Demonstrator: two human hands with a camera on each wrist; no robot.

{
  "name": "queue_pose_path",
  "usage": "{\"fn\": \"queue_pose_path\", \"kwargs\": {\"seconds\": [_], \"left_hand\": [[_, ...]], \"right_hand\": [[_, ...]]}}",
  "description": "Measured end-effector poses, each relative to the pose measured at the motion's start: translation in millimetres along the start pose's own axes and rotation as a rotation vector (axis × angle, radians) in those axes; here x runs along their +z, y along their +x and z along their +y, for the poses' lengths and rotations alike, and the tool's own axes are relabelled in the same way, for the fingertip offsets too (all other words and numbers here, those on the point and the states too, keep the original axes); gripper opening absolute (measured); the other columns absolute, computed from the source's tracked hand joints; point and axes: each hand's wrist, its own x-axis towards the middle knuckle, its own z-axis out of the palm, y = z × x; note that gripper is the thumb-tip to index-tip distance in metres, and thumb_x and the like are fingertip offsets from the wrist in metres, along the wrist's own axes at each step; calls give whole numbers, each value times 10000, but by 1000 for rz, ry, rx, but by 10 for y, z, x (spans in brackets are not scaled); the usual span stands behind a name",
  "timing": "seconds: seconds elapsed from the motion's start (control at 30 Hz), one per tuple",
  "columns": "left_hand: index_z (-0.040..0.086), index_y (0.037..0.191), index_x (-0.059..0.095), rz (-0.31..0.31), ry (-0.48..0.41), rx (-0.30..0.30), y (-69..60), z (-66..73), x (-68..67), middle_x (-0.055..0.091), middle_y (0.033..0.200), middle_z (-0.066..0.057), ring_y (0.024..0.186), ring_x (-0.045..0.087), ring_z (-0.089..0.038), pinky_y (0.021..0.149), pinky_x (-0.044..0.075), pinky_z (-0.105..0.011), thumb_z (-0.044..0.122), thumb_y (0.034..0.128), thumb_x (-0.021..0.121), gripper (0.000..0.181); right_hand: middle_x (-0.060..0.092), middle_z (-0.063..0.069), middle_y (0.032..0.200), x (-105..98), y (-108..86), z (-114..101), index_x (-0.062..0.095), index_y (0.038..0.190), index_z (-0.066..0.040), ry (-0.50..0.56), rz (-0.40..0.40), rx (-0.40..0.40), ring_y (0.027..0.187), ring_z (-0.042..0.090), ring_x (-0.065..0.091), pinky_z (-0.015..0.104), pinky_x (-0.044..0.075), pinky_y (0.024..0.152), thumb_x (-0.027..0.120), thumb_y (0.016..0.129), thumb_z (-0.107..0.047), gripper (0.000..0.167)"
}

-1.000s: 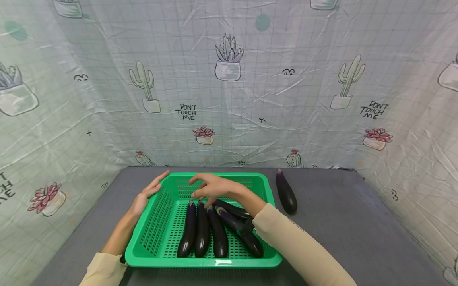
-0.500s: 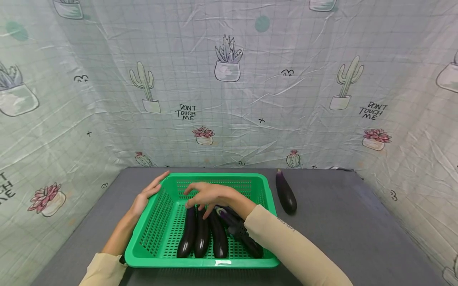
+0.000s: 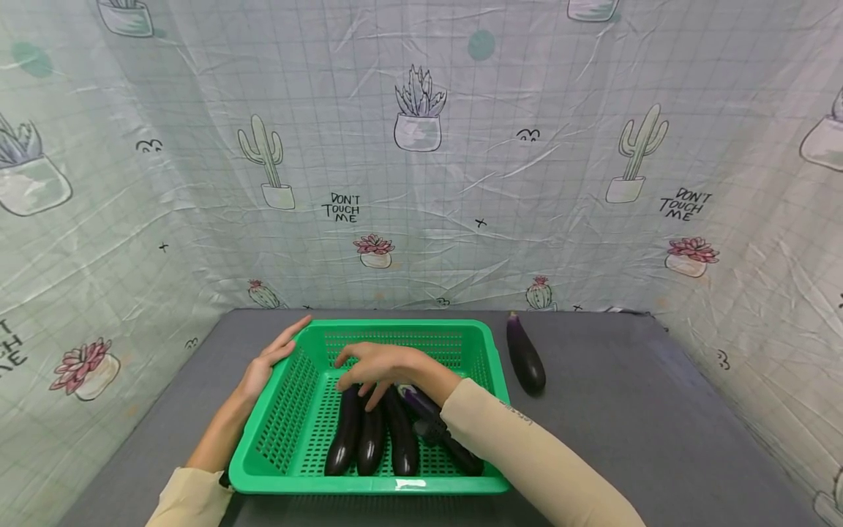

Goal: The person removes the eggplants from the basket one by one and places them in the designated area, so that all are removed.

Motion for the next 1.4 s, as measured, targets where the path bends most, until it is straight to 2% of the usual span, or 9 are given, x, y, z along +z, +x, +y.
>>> {"fn": "queue_pose_path", "kwargs": {"seconds": [0.1,0.27,0.47,0.57,0.63,0.73,0.97,1.07,1.4], "left_hand": [[82,1675,111,6,29,-2,-1,6,0,-29,1735,-219,1523,281,-238,1127,368,-359,256,1153,239,565],[77,1676,71,-26,-49,17,-3,-9,-12,-83,1718,-258,1309,555,-41,998,528,-249,240,1155,225,567],[91,1679,59,-38,-91,22,-10,-14,-18,-102,1714,-258,1270,591,-39,969,550,-254,234,1156,220,565],[91,1678,83,-18,-39,13,-14,-1,-7,-71,1723,-244,1397,496,-146,1054,505,-332,243,1155,229,564],[75,1674,111,5,9,17,-14,3,4,-42,1728,-241,1523,329,-295,1172,379,-477,239,1152,239,561],[67,1670,135,22,45,20,-15,7,14,-23,1734,-226,1566,102,-435,1188,238,-605,239,1149,250,560],[76,1676,55,-48,-101,35,-24,-22,-15,-107,1710,-266,1337,549,-56,1002,529,-237,225,1155,220,567],[75,1675,25,-79,-162,40,-30,-34,-17,-124,1703,-274,1319,570,-39,1004,540,-250,219,1156,211,570],[88,1678,31,-69,-161,28,-41,-30,11,-107,1706,-274,1359,525,-16,1035,521,-244,227,1158,208,567]], "right_hand": [[371,198,1620,17,17,-17,431,1547,-93,2,-4,8,1309,464,577,455,634,812,666,1018,-182,586],[385,190,1609,52,51,-39,429,1552,-102,5,-6,18,1314,480,565,466,633,812,672,1010,-181,598],[353,154,1639,104,79,-38,455,1552,-146,4,-30,11,1337,488,541,493,623,841,682,1007,-172,590],[371,158,1629,133,103,-16,489,1533,-171,-26,-46,0,1333,477,548,489,618,859,682,1009,-169,559],[388,154,1618,161,124,-1,510,1518,-179,-52,-56,-5,1327,469,555,482,614,873,683,1007,-166,539],[367,124,1632,212,151,10,528,1501,-173,-86,-71,-2,1341,458,550,477,603,906,687,1004,-161,523],[348,99,1640,315,184,11,543,1484,-149,-128,-94,18,1379,411,524,487,584,953,700,988,-118,522],[355,90,1636,328,191,10,548,1482,-157,-146,-97,18,1361,380,543,473,590,941,708,982,-116,527],[379,-6,1627,417,214,25,559,1459,-209,-308,-85,10,1311,210,569,358,621,764,741,966,-191,526]]}}
